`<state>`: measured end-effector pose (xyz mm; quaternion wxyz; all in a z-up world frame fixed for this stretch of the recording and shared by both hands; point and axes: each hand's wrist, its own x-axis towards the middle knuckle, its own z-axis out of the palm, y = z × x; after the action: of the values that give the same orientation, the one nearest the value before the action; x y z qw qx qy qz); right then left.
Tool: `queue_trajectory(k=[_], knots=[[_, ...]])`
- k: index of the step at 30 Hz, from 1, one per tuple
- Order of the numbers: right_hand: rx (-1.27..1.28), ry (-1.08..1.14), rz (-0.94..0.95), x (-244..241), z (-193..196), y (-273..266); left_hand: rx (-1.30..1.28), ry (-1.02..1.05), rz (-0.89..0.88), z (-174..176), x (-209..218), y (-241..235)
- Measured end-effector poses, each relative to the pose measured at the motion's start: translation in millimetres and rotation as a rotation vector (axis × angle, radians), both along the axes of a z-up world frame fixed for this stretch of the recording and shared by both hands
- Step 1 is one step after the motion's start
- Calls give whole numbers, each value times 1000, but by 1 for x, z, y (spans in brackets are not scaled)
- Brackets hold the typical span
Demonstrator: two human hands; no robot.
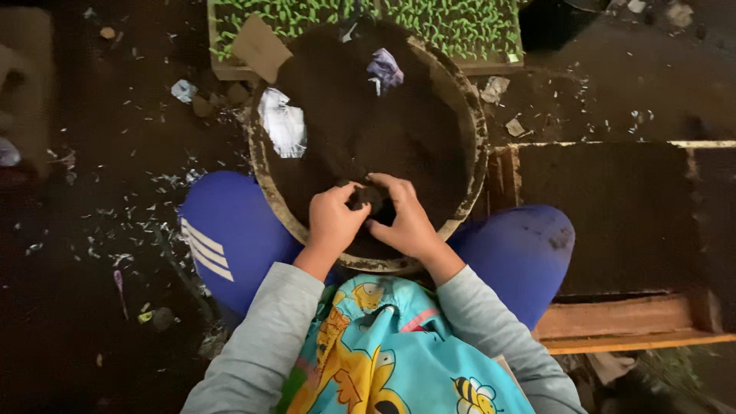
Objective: The person sits with a round container of soil on their lap, repeatedly scooping soil and small items into their hands, then transferring the soil into a rectangular wooden tray beside them. The person uses both hands to handle the soil and items, occasionally adjusting the tray.
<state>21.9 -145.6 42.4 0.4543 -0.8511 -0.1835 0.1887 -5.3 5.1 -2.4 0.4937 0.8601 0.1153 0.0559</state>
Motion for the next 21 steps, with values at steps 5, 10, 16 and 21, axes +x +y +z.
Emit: queue_trajectory(k=[5,10,16,21], knots=[[71,-57,-34,5,-25,6,-93,-116,40,4,-2,-1],[158,-203,-197,5,-27,-48,340,-229,157,25,24,28],[66,-377,-631,-28,16,-198,584,-153,36,-26,51,37],[-220,-363,-958,-83,-30,-342,15,-291,194,-147,42,89]])
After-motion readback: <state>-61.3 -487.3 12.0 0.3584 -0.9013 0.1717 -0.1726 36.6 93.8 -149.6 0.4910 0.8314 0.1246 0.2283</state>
